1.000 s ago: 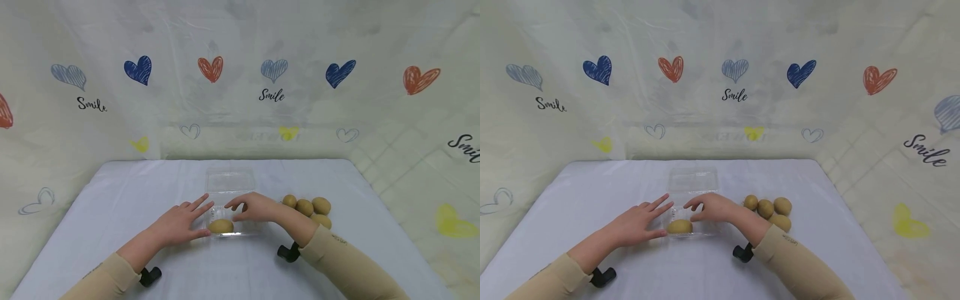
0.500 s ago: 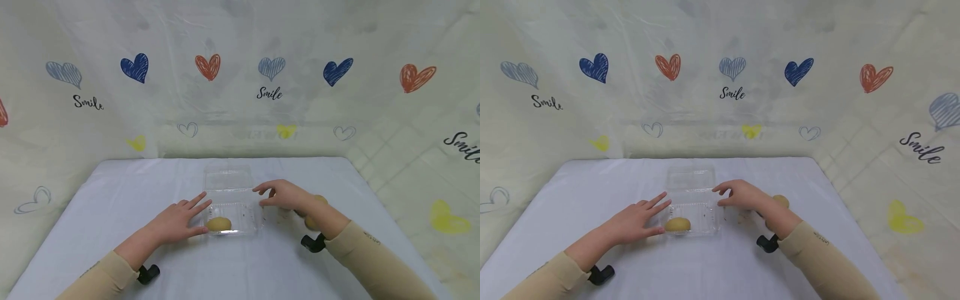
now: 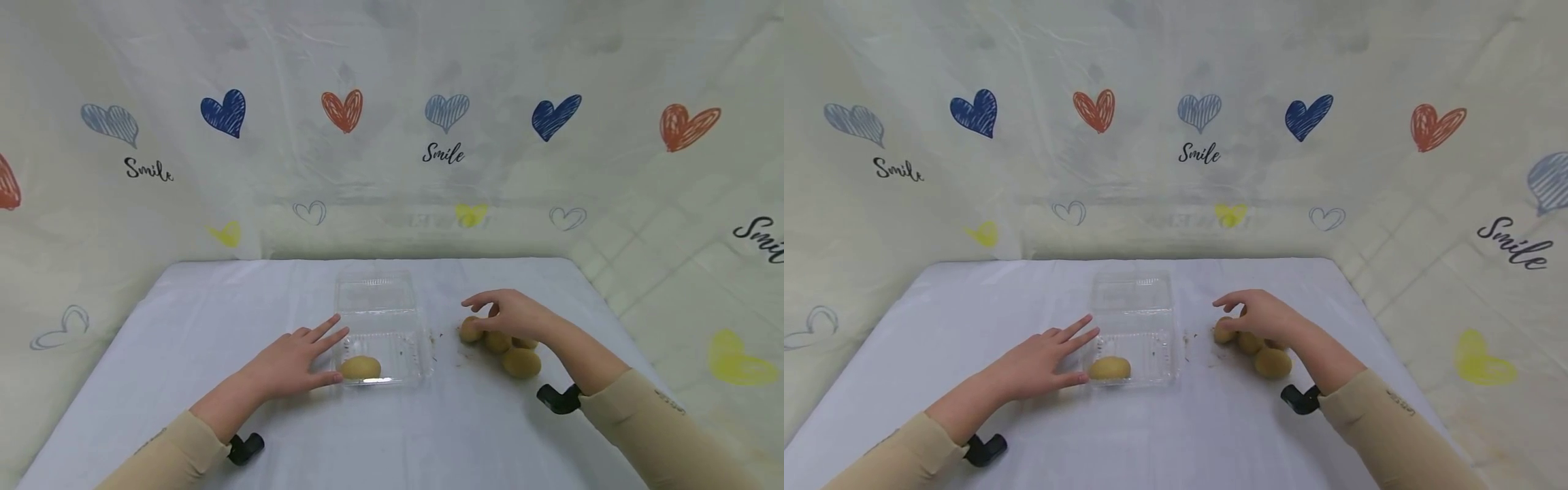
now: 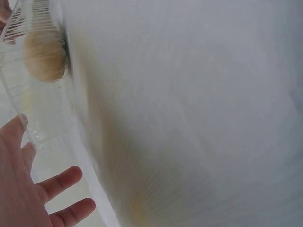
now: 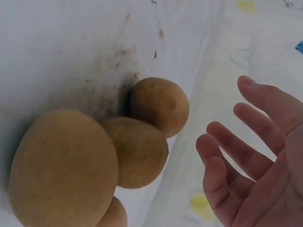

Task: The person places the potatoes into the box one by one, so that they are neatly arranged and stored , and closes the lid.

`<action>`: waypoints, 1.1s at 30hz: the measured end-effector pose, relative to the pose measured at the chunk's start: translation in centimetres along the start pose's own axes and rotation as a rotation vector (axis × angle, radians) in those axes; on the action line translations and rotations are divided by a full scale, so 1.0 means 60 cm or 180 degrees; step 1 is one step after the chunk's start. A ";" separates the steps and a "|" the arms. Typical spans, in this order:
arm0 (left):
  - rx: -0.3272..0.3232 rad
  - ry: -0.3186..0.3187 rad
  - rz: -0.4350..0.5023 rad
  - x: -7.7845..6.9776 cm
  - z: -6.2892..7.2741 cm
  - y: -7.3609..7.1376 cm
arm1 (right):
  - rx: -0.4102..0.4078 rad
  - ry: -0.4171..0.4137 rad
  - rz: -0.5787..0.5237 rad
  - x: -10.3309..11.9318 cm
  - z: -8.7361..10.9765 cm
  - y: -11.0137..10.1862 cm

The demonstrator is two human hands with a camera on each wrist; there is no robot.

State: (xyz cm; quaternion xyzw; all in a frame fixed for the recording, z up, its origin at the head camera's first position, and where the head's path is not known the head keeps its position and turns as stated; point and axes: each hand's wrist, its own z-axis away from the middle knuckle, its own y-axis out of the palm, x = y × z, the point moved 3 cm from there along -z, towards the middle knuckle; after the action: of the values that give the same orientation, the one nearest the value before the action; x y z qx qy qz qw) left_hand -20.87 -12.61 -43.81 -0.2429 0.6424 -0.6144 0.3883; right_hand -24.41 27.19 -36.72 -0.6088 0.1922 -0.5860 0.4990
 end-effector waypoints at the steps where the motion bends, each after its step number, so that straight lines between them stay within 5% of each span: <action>1: 0.0005 -0.0008 -0.0001 0.000 0.000 0.000 | -0.0005 -0.0007 0.0050 -0.002 0.000 -0.001; 17: -0.0009 -0.0013 0.0052 -0.003 0.003 0.001 | 0.0176 0.0444 0.0637 -0.043 -0.026 0.028; 33: -0.0024 0.0022 -0.0016 0.000 0.001 0.001 | 0.0199 0.0360 0.0864 -0.041 -0.035 0.040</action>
State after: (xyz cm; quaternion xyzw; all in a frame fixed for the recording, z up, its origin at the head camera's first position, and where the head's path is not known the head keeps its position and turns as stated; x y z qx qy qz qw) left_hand -20.84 -12.64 -43.86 -0.2438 0.6455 -0.6139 0.3836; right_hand -26.05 27.36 -40.38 -0.5273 0.2823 -0.5522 0.5808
